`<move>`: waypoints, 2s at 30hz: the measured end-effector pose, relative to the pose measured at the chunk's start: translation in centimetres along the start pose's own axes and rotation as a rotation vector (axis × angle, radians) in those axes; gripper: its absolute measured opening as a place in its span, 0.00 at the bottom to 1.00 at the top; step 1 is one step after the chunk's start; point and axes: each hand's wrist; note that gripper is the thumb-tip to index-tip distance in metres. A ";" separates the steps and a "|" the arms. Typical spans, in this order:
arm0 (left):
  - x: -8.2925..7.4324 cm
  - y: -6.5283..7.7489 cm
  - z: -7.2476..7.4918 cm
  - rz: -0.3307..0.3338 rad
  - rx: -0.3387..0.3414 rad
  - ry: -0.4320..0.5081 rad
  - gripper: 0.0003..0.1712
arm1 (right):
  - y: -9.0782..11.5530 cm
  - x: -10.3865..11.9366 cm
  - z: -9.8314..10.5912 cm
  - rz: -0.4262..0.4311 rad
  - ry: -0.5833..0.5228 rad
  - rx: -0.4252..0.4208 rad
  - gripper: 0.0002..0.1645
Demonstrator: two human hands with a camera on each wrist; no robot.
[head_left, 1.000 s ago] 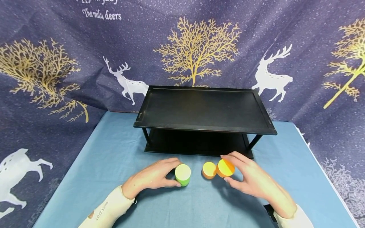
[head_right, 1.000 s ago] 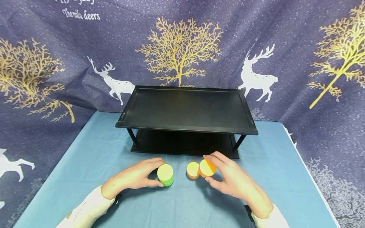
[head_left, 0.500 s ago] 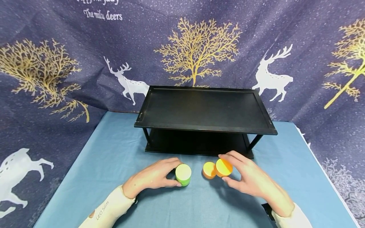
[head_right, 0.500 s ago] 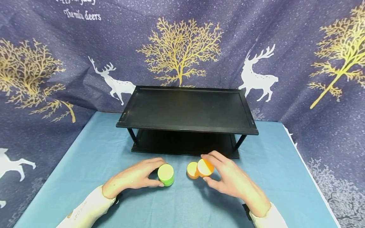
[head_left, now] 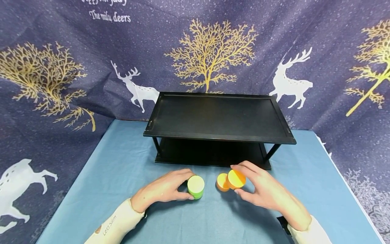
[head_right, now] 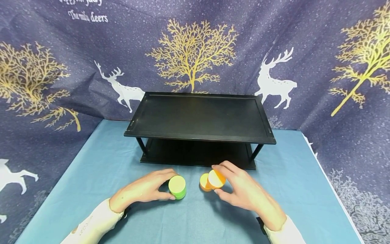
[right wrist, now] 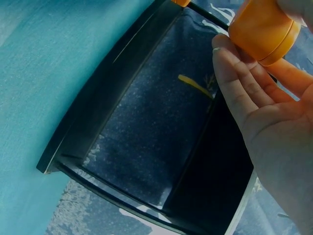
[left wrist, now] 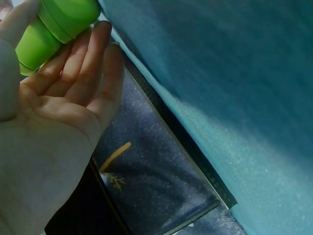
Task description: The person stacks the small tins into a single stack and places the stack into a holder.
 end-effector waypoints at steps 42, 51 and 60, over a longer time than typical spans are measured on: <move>0.0 0.0 0.1 0.007 0.006 -0.004 0.31 | -0.8 0.8 -0.5 0.065 -0.019 -0.012 0.41; 0.0 0.0 0.0 -0.002 0.003 -0.004 0.31 | -1.0 1.1 -0.7 0.072 -0.024 -0.013 0.40; -0.1 -0.1 0.1 0.003 0.006 -0.003 0.31 | -1.2 1.4 -0.9 0.079 -0.027 -0.011 0.40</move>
Point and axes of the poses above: each hand's wrist, its own y-axis away from the middle knuckle, its own z-axis out of the back of the hand, x = y × z, and after that the axes turned 11 degrees about -x, right-handed
